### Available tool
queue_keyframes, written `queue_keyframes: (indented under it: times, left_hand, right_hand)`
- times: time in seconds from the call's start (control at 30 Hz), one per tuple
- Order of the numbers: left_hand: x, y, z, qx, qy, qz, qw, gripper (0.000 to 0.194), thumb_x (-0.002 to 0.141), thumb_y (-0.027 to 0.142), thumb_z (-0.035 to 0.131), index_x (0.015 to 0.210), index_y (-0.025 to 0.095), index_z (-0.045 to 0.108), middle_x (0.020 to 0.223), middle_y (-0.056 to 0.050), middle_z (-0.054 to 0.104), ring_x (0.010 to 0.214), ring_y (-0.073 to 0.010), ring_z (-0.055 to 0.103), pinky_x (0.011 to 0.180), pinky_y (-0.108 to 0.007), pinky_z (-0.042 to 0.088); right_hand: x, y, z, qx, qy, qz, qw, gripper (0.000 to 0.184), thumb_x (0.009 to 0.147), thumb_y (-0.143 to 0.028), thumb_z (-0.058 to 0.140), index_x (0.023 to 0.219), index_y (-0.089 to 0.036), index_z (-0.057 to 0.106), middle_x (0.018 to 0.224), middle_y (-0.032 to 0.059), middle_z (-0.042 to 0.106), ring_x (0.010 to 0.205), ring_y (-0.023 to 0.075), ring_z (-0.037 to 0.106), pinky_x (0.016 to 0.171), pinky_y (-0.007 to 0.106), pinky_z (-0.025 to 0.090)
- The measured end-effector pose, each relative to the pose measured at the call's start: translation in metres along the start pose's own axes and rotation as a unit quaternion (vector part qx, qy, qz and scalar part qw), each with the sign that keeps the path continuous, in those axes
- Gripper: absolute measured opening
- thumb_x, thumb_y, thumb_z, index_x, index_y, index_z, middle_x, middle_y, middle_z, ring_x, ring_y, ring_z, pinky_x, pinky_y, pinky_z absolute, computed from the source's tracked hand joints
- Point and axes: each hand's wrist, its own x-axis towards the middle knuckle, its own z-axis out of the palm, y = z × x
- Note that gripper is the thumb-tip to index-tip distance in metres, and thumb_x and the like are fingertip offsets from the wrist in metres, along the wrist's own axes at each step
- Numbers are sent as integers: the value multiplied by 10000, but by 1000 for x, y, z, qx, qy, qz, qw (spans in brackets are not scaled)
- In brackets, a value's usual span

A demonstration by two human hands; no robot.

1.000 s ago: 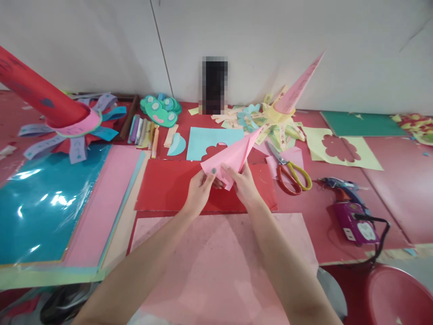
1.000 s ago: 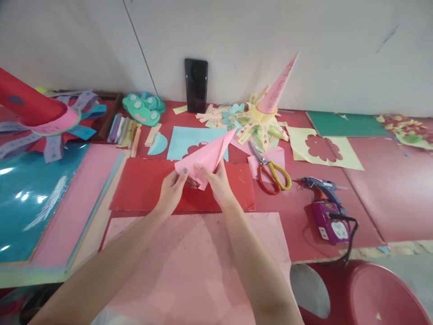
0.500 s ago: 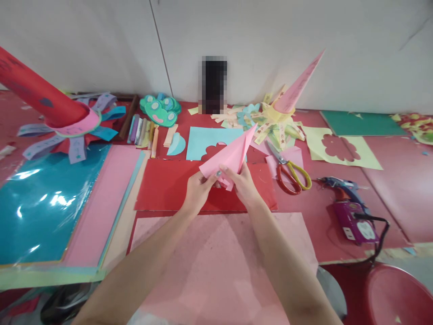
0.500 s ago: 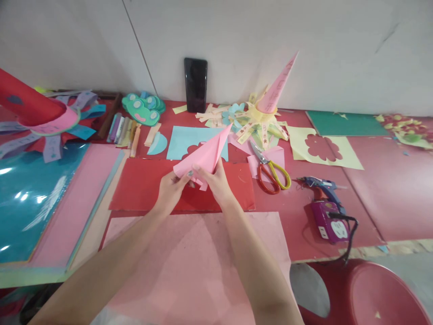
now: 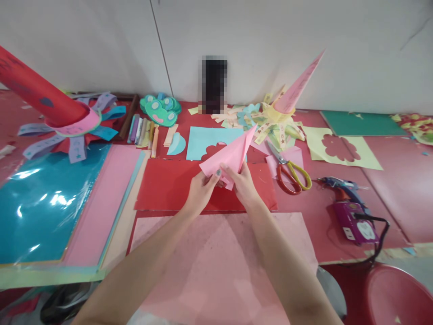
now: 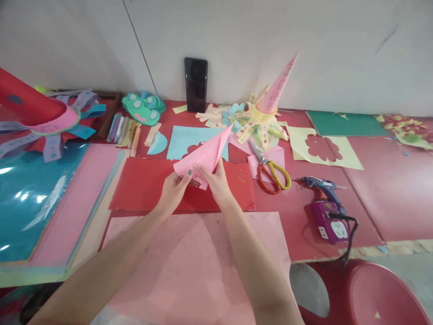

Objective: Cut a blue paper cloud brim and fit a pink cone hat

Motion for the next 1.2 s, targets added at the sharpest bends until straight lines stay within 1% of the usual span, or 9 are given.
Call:
queue_keyframes:
  times: [0.07,0.17,0.4,0.53,0.63,0.8,0.93,1.07,1.2]
  left_hand:
    - [0,-1,1,-13,-24,-12,1000,382,798,537,571,719,169,638,653,-25,685,635,-150,656,648,-242,515]
    - [0,-2,2,4,-35,-28,999,398,795,538,572,657,169,631,621,-22,672,625,-155,657,634,-245,515]
    - [0,-3,-2,46,-36,1,998,346,808,491,572,680,175,627,601,-6,663,613,-148,647,632,-238,503]
    - [-1,-3,-1,39,-35,-2,999,342,791,493,593,673,175,631,612,-12,671,626,-157,655,635,-247,508]
    - [-2,-1,0,13,-34,-13,999,409,810,530,551,629,171,629,613,-30,677,629,-165,660,645,-261,515]
    - [-2,4,1,-9,-39,-22,999,553,867,580,417,564,167,625,582,-58,675,595,-173,656,642,-280,528]
    - [-1,6,0,6,-50,-8,999,515,858,568,456,587,170,637,601,-44,680,596,-164,651,625,-265,524]
    - [-1,2,1,-17,-82,-7,997,415,833,538,523,716,165,663,717,-46,706,641,-150,645,633,-254,523]
    - [-2,1,2,-42,-88,6,995,380,845,517,519,804,160,647,795,-54,706,647,-134,630,649,-254,521]
  right_hand:
    - [0,0,0,10,-11,10,1000,476,740,-323,719,1142,-277,467,727,-48,591,485,106,539,399,240,475]
    - [-2,-3,2,22,-20,31,999,415,758,-332,704,1092,-266,466,714,-47,596,417,96,509,346,242,448]
    - [-2,-4,3,17,-27,37,999,349,753,-353,709,988,-247,474,697,-38,613,433,103,522,367,254,483]
    - [-2,-3,3,13,-16,37,999,422,732,-359,724,1050,-256,466,700,-40,611,437,106,515,364,253,474]
    - [-3,-4,4,9,3,27,1000,473,713,-344,740,1085,-261,460,729,-37,609,465,110,530,370,244,467]
    - [-3,-3,4,15,-14,25,999,421,734,-356,717,1064,-267,471,786,-30,608,460,107,527,359,254,452]
    - [-2,-2,3,23,13,19,999,388,726,-371,725,1017,-266,490,752,-38,603,511,119,574,411,254,493]
    - [-2,-6,4,26,28,41,998,350,718,-401,725,931,-242,498,651,-53,582,378,86,481,318,232,413]
    - [2,-7,-1,42,69,43,996,381,682,-390,749,944,-238,519,655,-45,598,447,104,528,344,221,420]
